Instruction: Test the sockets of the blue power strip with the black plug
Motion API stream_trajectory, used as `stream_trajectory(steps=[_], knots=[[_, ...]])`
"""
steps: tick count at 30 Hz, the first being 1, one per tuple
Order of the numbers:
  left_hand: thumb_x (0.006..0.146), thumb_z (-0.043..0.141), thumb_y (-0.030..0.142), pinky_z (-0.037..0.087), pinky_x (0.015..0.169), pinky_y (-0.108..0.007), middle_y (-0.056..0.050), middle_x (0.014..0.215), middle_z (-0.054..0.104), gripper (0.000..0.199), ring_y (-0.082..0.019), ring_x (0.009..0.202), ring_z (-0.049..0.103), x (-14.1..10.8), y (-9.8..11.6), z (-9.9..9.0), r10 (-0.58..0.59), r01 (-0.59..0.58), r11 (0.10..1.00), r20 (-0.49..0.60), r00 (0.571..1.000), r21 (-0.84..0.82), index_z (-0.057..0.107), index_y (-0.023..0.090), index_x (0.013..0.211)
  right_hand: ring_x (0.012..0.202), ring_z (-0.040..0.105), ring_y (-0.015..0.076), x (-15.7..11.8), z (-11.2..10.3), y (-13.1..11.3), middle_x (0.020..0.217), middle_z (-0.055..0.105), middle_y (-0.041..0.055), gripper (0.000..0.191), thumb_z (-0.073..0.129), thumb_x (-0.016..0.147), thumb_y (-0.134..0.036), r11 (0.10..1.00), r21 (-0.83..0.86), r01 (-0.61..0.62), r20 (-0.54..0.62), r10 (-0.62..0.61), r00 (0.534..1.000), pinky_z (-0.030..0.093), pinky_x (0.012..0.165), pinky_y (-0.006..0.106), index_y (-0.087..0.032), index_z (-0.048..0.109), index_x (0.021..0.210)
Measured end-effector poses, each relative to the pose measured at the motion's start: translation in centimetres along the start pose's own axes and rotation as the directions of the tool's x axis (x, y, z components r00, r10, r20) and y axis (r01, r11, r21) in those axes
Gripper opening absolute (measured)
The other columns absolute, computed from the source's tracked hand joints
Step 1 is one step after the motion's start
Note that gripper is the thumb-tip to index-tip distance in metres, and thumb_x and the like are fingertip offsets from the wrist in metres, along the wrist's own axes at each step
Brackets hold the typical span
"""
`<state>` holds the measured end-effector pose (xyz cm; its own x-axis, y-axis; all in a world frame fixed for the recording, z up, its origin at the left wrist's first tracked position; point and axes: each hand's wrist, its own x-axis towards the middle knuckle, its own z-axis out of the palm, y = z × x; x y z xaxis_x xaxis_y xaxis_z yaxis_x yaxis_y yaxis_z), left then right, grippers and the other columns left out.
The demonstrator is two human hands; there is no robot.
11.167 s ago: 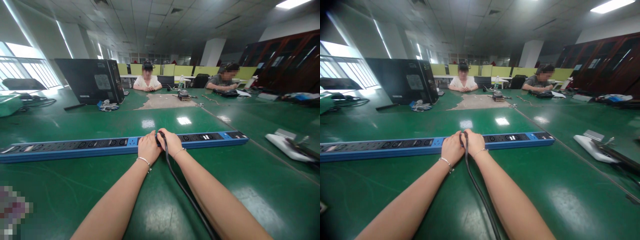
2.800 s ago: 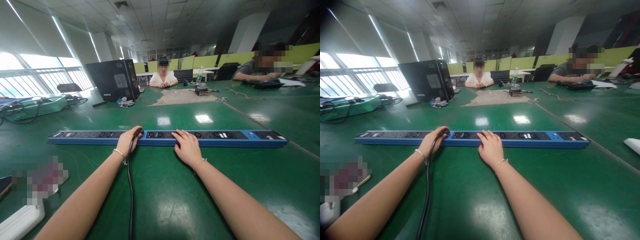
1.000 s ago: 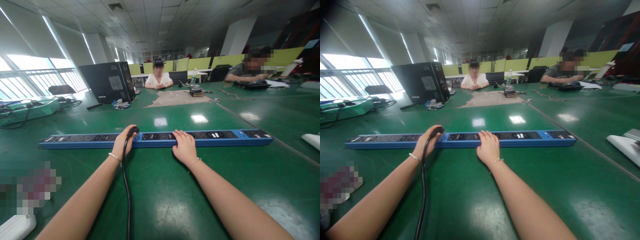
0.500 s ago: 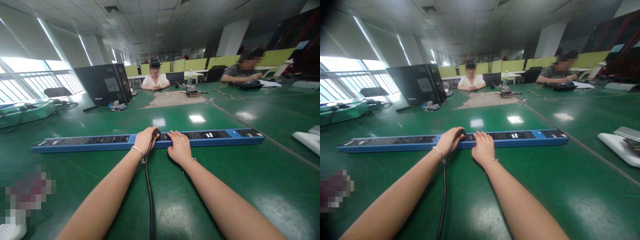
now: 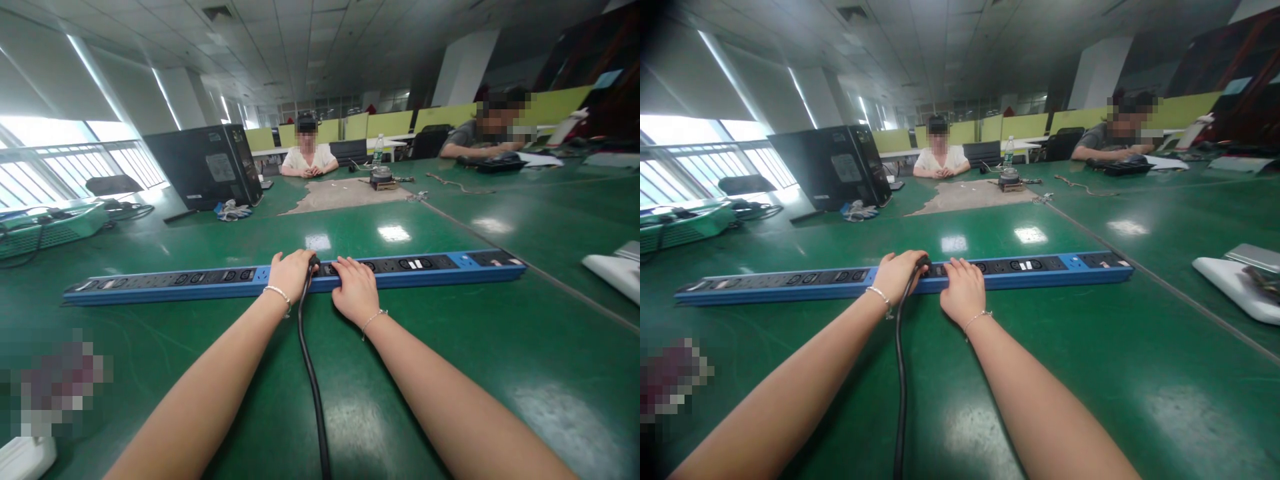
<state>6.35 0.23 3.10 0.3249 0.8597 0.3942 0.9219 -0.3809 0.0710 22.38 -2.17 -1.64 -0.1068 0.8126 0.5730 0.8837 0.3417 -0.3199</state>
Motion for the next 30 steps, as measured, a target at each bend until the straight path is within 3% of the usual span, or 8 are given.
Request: stream_trajectory(steps=[6,11,17,24,30], knots=[[0.091,0.040,0.036,0.036,0.095,-0.042,-0.005,0.115,0.063,0.029,-0.021,0.103,0.059,-0.5,0.7,-0.7,0.029,-0.029,1.000,0.050,0.998,0.007,0.052,0.029,0.116,0.124,0.042,0.0220,0.0,0.0,0.1,0.130,0.055,0.0074,0.050,0.048,0.070,-0.012,1.000,0.004,0.000,0.013,0.000,1.000,0.026,0.106,0.041,-0.017,0.058,0.120],[0.092,0.035,0.037,0.031,0.099,-0.047,-0.005,0.117,0.063,0.031,-0.022,0.103,0.059,-1.0,0.8,-0.6,0.032,-0.032,0.999,0.031,0.999,0.022,0.050,0.027,0.118,0.124,0.042,0.0220,0.0,-0.1,0.0,0.130,0.056,0.0068,0.050,0.048,0.070,-0.013,1.000,-0.001,-0.002,0.019,0.002,1.000,0.026,0.106,0.040,-0.016,0.058,0.119],[0.091,0.034,0.024,0.023,0.106,-0.049,-0.005,0.121,0.062,0.033,-0.021,0.108,0.057,-1.3,1.0,-0.3,0.054,-0.055,0.998,0.014,0.998,0.029,0.051,0.029,0.120,0.125,0.041,0.0228,0.1,0.1,0.0,0.131,0.055,0.0079,0.052,0.048,0.070,-0.012,1.000,-0.002,-0.016,0.031,0.016,0.999,0.026,0.106,0.043,-0.017,0.057,0.120],[0.090,0.039,0.030,0.026,0.103,-0.055,-0.001,0.123,0.062,0.032,-0.024,0.124,0.045,-1.2,0.3,0.1,-0.005,0.006,1.000,0.018,1.000,-0.019,0.053,0.035,0.119,0.125,0.041,0.0230,0.0,0.1,0.0,0.131,0.055,0.0075,0.050,0.047,0.071,-0.013,1.000,-0.017,-0.009,0.032,0.010,0.999,0.026,0.106,0.042,-0.017,0.057,0.120],[0.087,0.044,0.046,0.030,0.103,-0.050,-0.002,0.132,0.055,0.052,-0.026,0.126,0.044,-2.5,-0.8,1.2,0.021,-0.020,0.997,0.024,0.999,-0.069,0.035,0.034,0.136,0.124,0.042,0.0243,0.0,-0.3,-0.3,0.131,0.054,0.0084,0.050,0.049,0.075,-0.021,1.000,-0.027,0.016,0.019,-0.016,1.000,0.025,0.106,0.043,-0.016,0.053,0.125]])
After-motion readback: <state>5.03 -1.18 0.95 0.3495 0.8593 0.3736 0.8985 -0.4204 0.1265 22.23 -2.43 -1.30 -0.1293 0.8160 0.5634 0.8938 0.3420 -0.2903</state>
